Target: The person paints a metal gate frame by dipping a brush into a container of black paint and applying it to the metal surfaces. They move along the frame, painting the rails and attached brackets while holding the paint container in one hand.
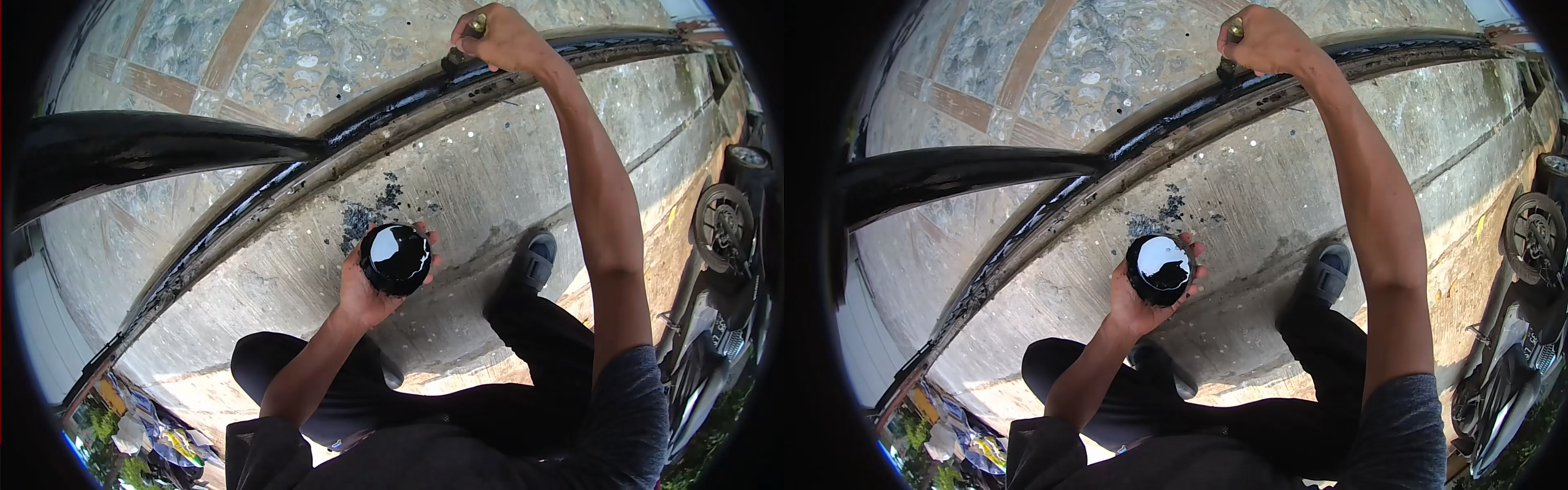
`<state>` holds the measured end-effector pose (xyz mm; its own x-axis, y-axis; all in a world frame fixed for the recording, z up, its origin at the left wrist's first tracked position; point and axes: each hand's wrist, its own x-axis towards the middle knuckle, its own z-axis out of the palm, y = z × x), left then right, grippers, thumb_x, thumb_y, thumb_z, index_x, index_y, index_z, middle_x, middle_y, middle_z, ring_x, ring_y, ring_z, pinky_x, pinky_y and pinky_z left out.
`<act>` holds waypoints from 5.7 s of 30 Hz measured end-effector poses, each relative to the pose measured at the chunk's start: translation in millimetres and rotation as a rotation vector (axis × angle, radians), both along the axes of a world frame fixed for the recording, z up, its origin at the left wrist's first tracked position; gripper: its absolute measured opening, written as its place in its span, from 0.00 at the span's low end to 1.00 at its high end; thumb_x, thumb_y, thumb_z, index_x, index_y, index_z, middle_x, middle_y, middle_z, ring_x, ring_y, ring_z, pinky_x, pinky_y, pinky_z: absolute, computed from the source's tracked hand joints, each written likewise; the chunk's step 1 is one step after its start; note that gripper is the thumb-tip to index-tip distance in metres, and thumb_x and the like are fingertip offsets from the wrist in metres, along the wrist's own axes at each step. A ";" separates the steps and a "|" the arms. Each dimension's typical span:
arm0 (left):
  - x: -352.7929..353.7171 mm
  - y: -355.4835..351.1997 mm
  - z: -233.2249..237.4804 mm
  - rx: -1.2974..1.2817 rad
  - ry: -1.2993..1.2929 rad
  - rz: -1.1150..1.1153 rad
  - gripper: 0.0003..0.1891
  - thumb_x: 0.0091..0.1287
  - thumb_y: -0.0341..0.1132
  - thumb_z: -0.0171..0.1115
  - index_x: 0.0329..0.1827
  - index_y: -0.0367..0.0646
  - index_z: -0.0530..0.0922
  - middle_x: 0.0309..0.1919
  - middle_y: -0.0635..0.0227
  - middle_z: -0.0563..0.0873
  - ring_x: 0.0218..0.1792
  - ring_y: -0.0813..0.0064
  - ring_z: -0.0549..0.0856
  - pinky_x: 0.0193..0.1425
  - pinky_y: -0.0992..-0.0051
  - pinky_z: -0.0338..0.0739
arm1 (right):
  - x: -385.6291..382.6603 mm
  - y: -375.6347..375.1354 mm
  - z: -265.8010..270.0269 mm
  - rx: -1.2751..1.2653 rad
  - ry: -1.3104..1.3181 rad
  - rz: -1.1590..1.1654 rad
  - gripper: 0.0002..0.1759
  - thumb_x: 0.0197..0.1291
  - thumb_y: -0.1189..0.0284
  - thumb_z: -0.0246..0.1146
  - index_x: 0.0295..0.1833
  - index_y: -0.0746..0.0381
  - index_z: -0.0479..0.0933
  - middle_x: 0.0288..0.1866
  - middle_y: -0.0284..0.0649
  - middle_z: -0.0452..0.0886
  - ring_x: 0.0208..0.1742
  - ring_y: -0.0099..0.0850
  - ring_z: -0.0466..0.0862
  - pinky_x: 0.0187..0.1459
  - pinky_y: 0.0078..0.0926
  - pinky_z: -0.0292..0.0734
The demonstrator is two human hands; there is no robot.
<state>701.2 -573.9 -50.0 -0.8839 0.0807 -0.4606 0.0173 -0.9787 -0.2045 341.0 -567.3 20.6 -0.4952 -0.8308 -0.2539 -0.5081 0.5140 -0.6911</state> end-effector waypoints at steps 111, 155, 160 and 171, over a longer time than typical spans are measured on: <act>21.0 -15.4 -21.1 -0.084 0.051 -0.085 0.28 0.74 0.49 0.54 0.74 0.49 0.65 0.68 0.63 0.77 0.61 0.54 0.80 0.57 0.59 0.82 | 249.7 23.5 -169.7 -0.892 -0.718 -1.107 0.16 0.70 0.72 0.61 0.59 0.65 0.80 0.44 0.38 0.86 0.31 0.21 0.85 0.30 0.18 0.80; 15.2 -10.0 -24.0 0.007 0.070 -0.018 0.34 0.71 0.51 0.59 0.74 0.42 0.62 0.69 0.55 0.73 0.61 0.46 0.80 0.58 0.51 0.82 | 226.9 55.5 -166.7 -0.373 -0.384 -0.888 0.10 0.66 0.71 0.60 0.41 0.69 0.80 0.23 0.51 0.79 0.27 0.45 0.80 0.32 0.40 0.73; 17.2 -7.3 -23.7 -0.001 0.069 -0.015 0.33 0.72 0.51 0.57 0.74 0.42 0.62 0.70 0.54 0.73 0.61 0.46 0.80 0.58 0.51 0.82 | 257.1 37.0 -185.6 -0.470 -0.513 -0.885 0.13 0.68 0.68 0.61 0.43 0.69 0.81 0.19 0.40 0.73 0.22 0.26 0.71 0.27 0.30 0.68; 12.2 -11.2 -21.2 -0.065 0.060 -0.083 0.28 0.75 0.49 0.54 0.74 0.49 0.67 0.68 0.63 0.77 0.61 0.54 0.79 0.58 0.58 0.82 | 215.6 65.0 -182.7 -0.371 -0.512 -0.654 0.13 0.68 0.68 0.61 0.41 0.69 0.82 0.18 0.33 0.71 0.21 0.22 0.66 0.25 0.29 0.63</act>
<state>713.3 -585.2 -71.2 -0.9017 0.1269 -0.4133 -0.0753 -0.9874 -0.1390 556.6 -502.3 -162.1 -0.7969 -0.4962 -0.3447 0.2211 0.2915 -0.9307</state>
